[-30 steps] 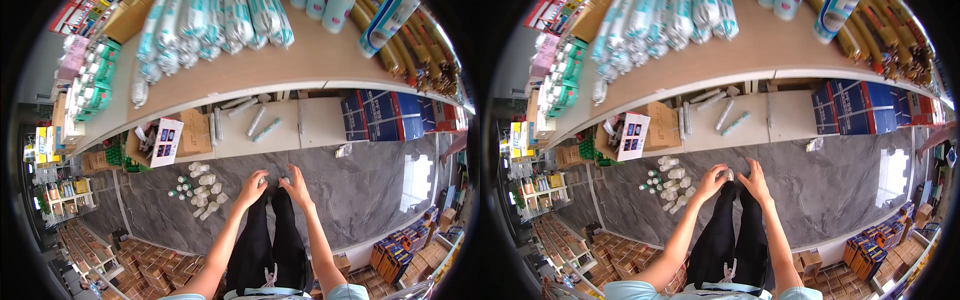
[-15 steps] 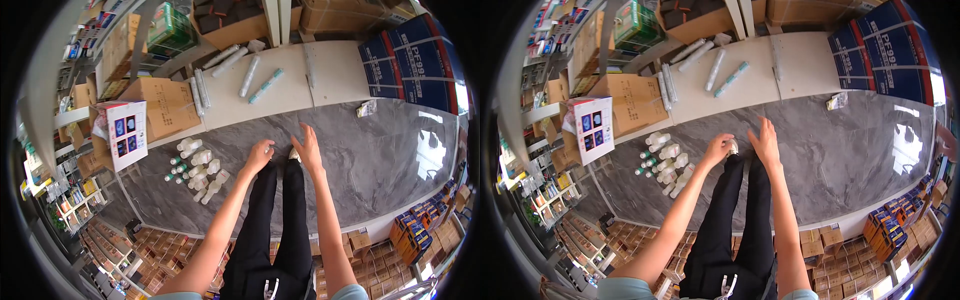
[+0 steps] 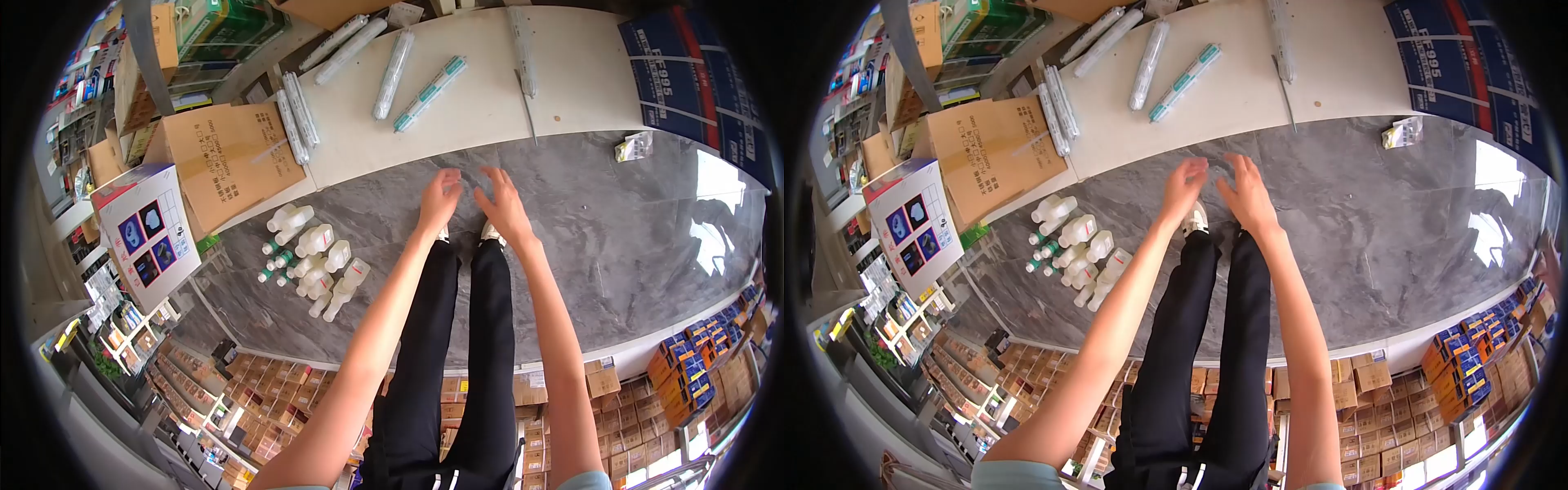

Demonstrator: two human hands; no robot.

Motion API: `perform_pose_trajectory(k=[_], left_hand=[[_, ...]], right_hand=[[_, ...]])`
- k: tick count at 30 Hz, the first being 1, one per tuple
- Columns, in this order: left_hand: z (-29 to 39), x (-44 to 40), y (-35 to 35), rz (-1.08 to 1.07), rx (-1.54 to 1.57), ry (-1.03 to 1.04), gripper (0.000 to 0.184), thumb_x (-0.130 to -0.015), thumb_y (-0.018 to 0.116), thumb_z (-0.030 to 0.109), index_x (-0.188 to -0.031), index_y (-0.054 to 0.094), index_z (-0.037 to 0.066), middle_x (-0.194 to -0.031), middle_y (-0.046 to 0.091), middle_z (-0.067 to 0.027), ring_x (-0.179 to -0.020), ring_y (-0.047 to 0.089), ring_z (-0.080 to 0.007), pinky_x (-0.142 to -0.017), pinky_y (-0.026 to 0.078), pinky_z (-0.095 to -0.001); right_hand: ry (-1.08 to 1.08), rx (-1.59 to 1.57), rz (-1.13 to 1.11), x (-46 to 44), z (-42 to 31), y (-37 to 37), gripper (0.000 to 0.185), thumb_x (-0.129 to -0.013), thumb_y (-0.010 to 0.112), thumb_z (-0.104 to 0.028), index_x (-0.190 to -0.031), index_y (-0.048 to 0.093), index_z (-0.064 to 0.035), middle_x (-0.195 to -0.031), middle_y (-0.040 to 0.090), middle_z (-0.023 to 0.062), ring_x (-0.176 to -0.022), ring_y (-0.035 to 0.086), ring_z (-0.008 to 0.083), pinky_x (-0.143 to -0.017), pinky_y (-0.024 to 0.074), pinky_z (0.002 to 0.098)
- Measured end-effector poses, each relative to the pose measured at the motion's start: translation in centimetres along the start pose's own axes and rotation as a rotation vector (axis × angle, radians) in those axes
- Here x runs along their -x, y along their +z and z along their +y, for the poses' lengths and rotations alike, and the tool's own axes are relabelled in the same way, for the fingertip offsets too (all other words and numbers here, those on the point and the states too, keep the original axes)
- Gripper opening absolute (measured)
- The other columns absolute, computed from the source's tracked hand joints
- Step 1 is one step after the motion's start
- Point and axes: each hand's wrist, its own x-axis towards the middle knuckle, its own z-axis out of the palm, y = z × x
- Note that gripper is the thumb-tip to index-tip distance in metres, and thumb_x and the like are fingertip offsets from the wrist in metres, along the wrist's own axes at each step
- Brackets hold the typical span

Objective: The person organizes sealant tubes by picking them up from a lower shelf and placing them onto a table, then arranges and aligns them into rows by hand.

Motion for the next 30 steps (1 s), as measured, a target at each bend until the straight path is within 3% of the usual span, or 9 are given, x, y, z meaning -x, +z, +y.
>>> perform_pose_trajectory(k=[5,9,11,12,15,20,25,28,30], left_hand=[[-5.0,-5.1,-0.5,0.107,-0.103,-0.049,0.03,-0.083,0.06,0.008,-0.111,0.059,-0.004,-0.104,0.066,-0.0161,-0.1,0.063,-0.022,-0.087,0.049,-0.0325],[-6.0,-9.0,-2.2,0.229,-0.414,0.036,0.033,-0.077,0.063,0.004,-0.108,0.056,-0.002,-0.104,0.063,-0.0158,-0.098,0.061,-0.0283,-0.086,0.049,-0.0375],[-5.6,-10.3,-3.2,0.314,-0.788,0.341,0.035,-0.075,0.061,-0.001,-0.109,0.053,0.0,-0.108,0.057,-0.016,-0.102,0.055,-0.0315,-0.087,0.047,-0.0405],[-5.1,-11.0,-4.4,0.195,-0.855,0.428,0.036,-0.074,0.058,-0.005,-0.109,0.051,0.0,-0.11,0.052,-0.0166,-0.105,0.051,-0.0346,-0.087,0.045,-0.0422],[-6.0,-13.2,-6.0,0.074,-0.982,0.525,0.037,-0.074,0.057,-0.006,-0.11,0.05,-0.001,-0.111,0.052,-0.0168,-0.103,0.052,-0.0354,-0.087,0.045,-0.0426],[-9.3,-16.0,-7.5,0.174,-1.042,0.286,0.046,-0.075,0.07,0.007,-0.113,0.047,-0.004,-0.109,0.052,-0.0198,-0.107,0.05,-0.0356,-0.087,0.046,-0.0436],[-12.0,-18.1,-7.3,0.148,-1.112,0.255,0.05,-0.075,0.072,0.012,-0.114,0.045,-0.006,-0.107,0.053,-0.0231,-0.106,0.05,-0.0368,-0.087,0.046,-0.0442],[-12.9,-19.0,-7.2,0.212,-1.038,0.233,0.049,-0.075,0.073,0.014,-0.111,0.047,-0.007,-0.106,0.053,-0.0249,-0.103,0.05,-0.0387,-0.087,0.045,-0.0453],[-13.1,-18.7,-7.0,0.147,-1.009,0.128,0.041,-0.073,0.073,0.017,-0.098,0.052,-0.008,-0.101,0.054,-0.0217,-0.098,0.052,-0.0356,-0.083,0.048,-0.0452]], right_hand=[[0.054,0.038,0.004,-2.7,2.6,0.4,0.04,-0.085,0.058,-0.013,-0.122,0.046,-0.0014,-0.118,0.053,0.0226,-0.113,0.049,0.0408,-0.093,0.0429,0.0434],[0.101,0.088,-0.048,-4.6,3.5,0.7,0.04,-0.085,0.058,-0.012,-0.121,0.046,0.0001,-0.118,0.054,0.0233,-0.112,0.05,0.0411,-0.092,0.0435,0.0438],[0.103,0.047,-0.021,-4.9,4.7,1.7,0.039,-0.085,0.058,-0.012,-0.121,0.046,0.0009,-0.118,0.054,0.0238,-0.112,0.05,0.0412,-0.092,0.0435,0.044],[0.097,0.007,0.007,-5.3,5.1,2.2,0.039,-0.085,0.058,-0.011,-0.12,0.047,0.0017,-0.118,0.054,0.0242,-0.111,0.051,0.0414,-0.092,0.0435,0.0443],[0.128,-0.004,0.015,-6.0,5.0,4.1,0.038,-0.085,0.058,-0.01,-0.119,0.047,0.0031,-0.117,0.054,0.025,-0.11,0.051,0.0418,-0.092,0.0437,0.0443],[0.204,-0.13,-0.088,-6.7,5.9,7.6,0.038,-0.085,0.057,-0.01,-0.12,0.046,0.003,-0.12,0.055,0.0243,-0.113,0.053,0.0384,-0.093,0.0444,0.0419],[0.238,-0.219,-0.111,-5.8,6.6,8.3,0.036,-0.085,0.057,-0.01,-0.118,0.048,0.0015,-0.116,0.057,0.0226,-0.106,0.057,0.0347,-0.087,0.0477,0.0401],[0.25,-0.173,-0.095,-5.6,8.8,8.1,0.036,-0.084,0.058,-0.011,-0.117,0.049,0.0014,-0.111,0.06,0.0215,-0.1,0.06,0.0335,-0.082,0.0489,0.0395],[0.283,-0.153,-0.061,-5.5,10.3,8.1,0.037,-0.083,0.059,-0.011,-0.116,0.05,0.0021,-0.105,0.063,0.0214,-0.094,0.062,0.0337,-0.081,0.0489,0.0393]])
